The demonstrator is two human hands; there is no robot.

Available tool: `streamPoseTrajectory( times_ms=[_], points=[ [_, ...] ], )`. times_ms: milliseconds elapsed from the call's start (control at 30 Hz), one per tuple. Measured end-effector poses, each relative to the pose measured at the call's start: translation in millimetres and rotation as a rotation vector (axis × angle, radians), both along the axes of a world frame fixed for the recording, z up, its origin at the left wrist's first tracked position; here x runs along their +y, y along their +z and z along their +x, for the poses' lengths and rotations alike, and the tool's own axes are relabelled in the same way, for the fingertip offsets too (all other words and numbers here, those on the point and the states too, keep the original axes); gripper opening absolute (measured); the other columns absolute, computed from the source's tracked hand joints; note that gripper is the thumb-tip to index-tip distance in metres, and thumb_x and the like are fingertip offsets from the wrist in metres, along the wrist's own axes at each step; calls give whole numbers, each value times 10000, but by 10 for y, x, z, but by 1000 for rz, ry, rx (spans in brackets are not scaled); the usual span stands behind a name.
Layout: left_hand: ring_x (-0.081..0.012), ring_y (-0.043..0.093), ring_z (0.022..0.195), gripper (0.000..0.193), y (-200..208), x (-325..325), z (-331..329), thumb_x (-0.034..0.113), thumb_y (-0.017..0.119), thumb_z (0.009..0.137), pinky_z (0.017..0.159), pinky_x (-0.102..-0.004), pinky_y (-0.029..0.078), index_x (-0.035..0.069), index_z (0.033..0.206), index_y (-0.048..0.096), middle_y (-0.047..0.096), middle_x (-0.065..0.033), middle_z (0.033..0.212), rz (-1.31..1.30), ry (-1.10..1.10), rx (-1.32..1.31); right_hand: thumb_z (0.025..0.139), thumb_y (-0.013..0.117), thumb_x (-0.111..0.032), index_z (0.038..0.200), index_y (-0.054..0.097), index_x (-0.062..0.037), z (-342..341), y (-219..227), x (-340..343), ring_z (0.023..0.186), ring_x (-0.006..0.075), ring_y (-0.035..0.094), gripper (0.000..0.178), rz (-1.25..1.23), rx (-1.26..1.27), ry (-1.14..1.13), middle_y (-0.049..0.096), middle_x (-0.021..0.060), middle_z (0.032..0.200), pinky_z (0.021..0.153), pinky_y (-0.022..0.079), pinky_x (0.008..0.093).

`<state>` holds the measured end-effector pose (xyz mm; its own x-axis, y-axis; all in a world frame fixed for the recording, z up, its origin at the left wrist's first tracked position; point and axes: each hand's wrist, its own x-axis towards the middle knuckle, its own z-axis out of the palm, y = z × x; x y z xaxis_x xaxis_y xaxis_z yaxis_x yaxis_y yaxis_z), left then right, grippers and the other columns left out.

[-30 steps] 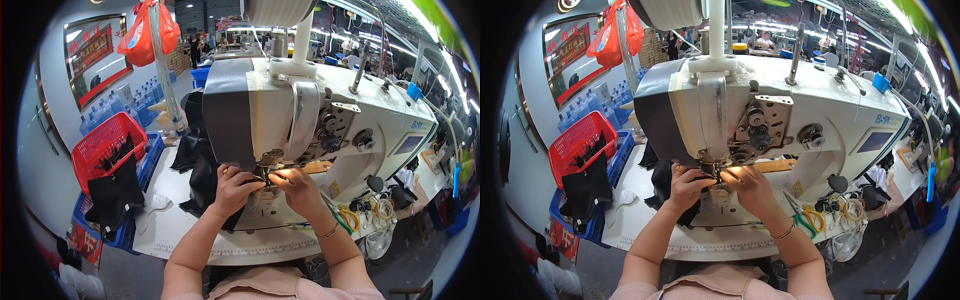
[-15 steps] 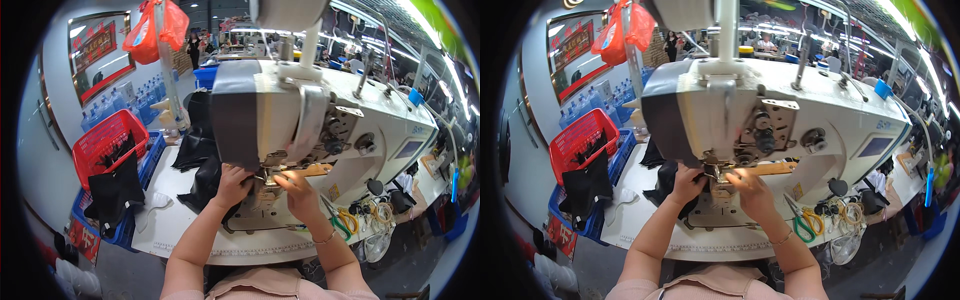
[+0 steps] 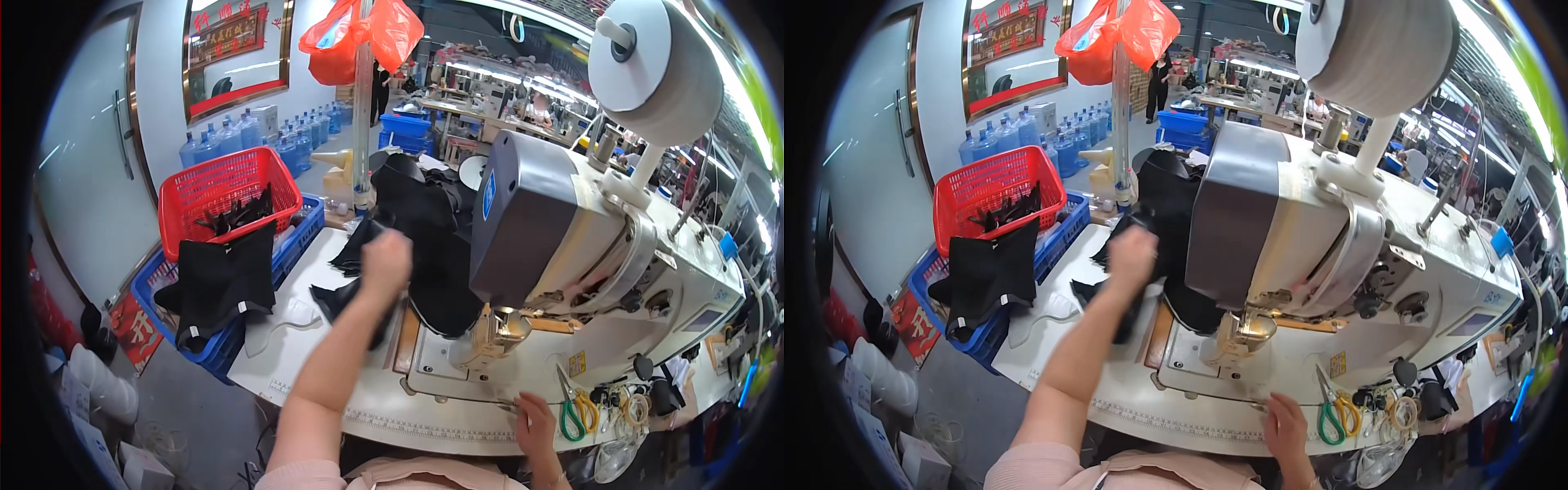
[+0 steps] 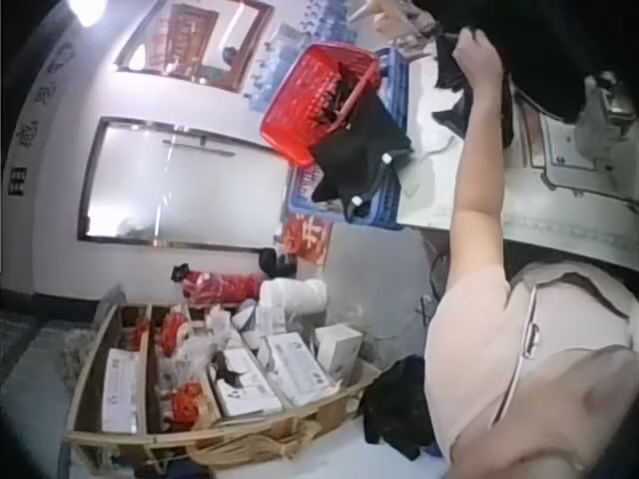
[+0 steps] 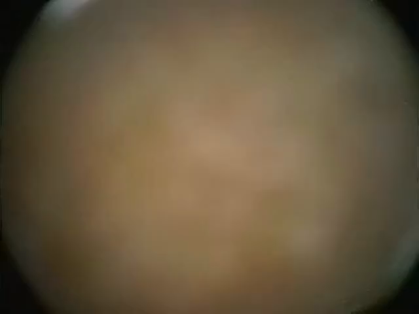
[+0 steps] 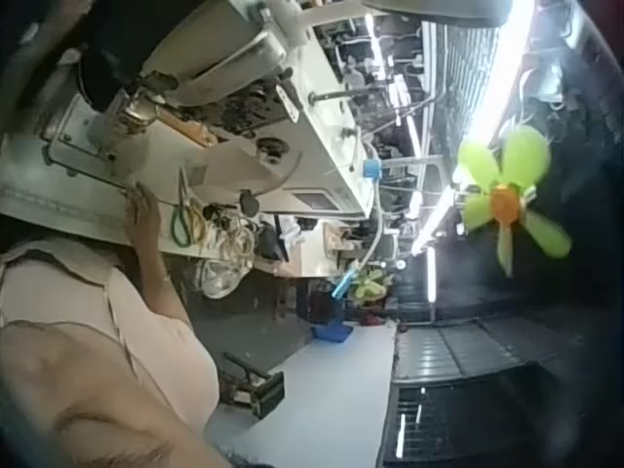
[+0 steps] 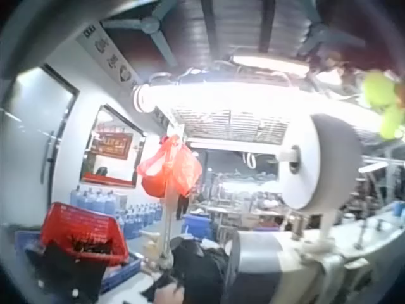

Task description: Stitching black leather shoe components together using an industrial sewing machine.

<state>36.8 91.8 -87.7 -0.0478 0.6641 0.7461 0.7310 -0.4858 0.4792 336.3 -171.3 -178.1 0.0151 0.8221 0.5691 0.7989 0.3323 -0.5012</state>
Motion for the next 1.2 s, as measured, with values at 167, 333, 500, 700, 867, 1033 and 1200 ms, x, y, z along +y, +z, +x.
streamPoseTrajectory(
  times_ms=[167,333,500,700,867,1033,1200],
  points=[
    [-113,548,699,56,555,64,-806,77,586,841,611,-258,432,113,830,545,557,8,787,6,-393,-1346,742,643,-55,977,658,-53,-306,-305,-249,858,317,623,235,-61,25,156,642,125,986,761,520,395],
    [-207,605,856,157,938,-718,-574,0,529,858,779,-402,529,76,995,531,599,-76,899,-80,-626,-1487,645,828,-323,1430,79,33,-1469,384,828,1370,392,176,1141,-148,141,594,136,261,1471,1107,220,434],
    [-265,609,896,102,932,-930,-448,-5,481,892,866,-444,514,-49,970,531,582,-149,980,-203,-745,-1613,534,887,-278,1451,28,-12,-2345,802,1570,1372,288,192,1284,-238,686,847,162,180,1476,1113,203,377],
    [-246,614,922,127,1397,-380,-519,-19,504,884,880,-415,506,-39,1003,542,611,-135,977,108,-1013,-1464,888,615,-229,1453,128,-21,-2721,1164,2143,1270,210,363,774,-207,1278,1191,347,128,1404,1044,295,322],
    [-193,583,886,437,1430,822,10,-17,527,869,786,-396,520,135,1248,370,536,-84,1016,93,-1244,-1140,861,436,-643,1211,565,-152,-2458,1135,2937,1088,248,564,617,-304,1948,1534,614,26,1167,988,401,400],
    [-325,571,1023,477,209,1949,320,325,713,729,853,-390,464,20,1073,583,608,-183,1024,-410,-523,-189,814,466,-695,1354,398,-123,-2256,657,3460,1274,273,395,789,-248,2013,912,431,58,1381,1046,312,489],
    [-399,410,1244,352,-856,1796,292,290,559,850,1064,-456,293,84,1125,638,556,-134,1251,-256,-265,416,883,554,-499,1244,475,-86,-2106,-62,3702,1163,276,465,554,-465,1824,247,494,88,1258,973,379,472]
  ],
)
